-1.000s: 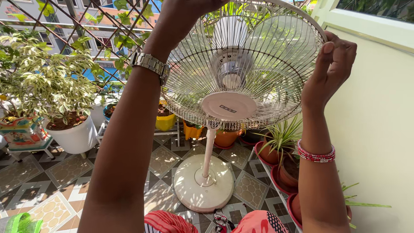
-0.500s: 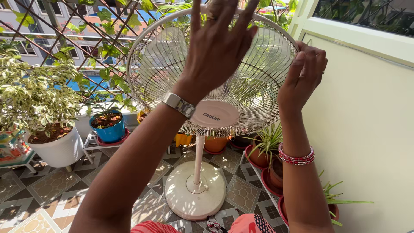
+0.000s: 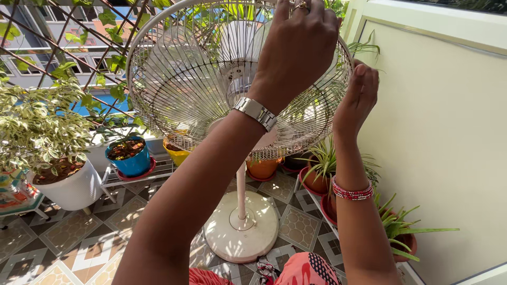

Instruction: The person assembles a pedestal fan by attaching the front wire cage to the fan head. They align the cage, press it into place, and adjust it to ensure it is securely fitted.

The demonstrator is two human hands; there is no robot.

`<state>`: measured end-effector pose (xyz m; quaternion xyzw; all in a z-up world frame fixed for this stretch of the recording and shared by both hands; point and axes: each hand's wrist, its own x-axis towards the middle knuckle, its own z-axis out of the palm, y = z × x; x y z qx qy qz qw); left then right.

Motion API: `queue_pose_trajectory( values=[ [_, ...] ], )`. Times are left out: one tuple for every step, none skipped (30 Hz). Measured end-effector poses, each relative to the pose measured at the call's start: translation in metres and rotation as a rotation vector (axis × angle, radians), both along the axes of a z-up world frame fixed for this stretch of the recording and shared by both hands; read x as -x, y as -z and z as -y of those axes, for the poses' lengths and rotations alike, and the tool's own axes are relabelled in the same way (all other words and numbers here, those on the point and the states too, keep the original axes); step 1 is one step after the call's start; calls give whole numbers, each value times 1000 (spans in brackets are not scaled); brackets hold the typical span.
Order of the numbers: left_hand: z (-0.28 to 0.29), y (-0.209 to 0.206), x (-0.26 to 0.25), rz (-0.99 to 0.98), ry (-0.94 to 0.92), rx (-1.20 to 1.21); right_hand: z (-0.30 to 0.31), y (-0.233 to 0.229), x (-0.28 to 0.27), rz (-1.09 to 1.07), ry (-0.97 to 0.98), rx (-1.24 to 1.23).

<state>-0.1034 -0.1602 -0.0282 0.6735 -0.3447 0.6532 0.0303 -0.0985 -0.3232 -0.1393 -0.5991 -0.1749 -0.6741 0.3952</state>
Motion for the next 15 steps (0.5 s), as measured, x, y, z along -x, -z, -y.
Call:
queue_pose_trajectory(
  values=[
    [0, -1, -1, -45, 9, -17, 3, 4, -3, -44, 71, -23],
    [0, -1, -1, -6, 1, 1, 4, 9, -5, -21, 73, -31],
    [2, -1, 0, 35, -8, 17, 4, 14, -6, 4, 73, -40],
    [3, -2, 0, 77, -17, 34, 4, 17, -7, 29, 73, -49],
    [3, -1, 0, 94, -10, 43, 4, 18, -8, 36, 71, -69],
    [3, -2, 0, 111, -3, 52, 3, 19, -9, 43, 69, -89],
    [4, -1, 0, 125, 4, 66, 3, 20, -9, 47, 66, -105],
    [4, -1, 0, 125, 10, 71, 3, 21, -9, 51, 72, -100],
    [3, 0, 0, 124, 14, 76, 3, 21, -9, 53, 75, -94],
    [2, 1, 0, 123, 17, 82, 3, 20, -10, 56, 77, -88],
    [1, 1, -1, 96, 16, 61, 4, 20, -11, 64, -17, -117],
    [1, 1, -2, 69, 15, 41, 6, 19, -13, 72, -111, -146],
    [0, 2, -2, 37, 16, 18, 9, 19, -14, 75, -203, -178],
    [-1, 4, -2, 79, 22, 42, 12, 22, -12, 14, -272, -246],
    [0, 2, -3, 124, 28, 71, 17, 23, -11, -45, -340, -309]
  ],
)
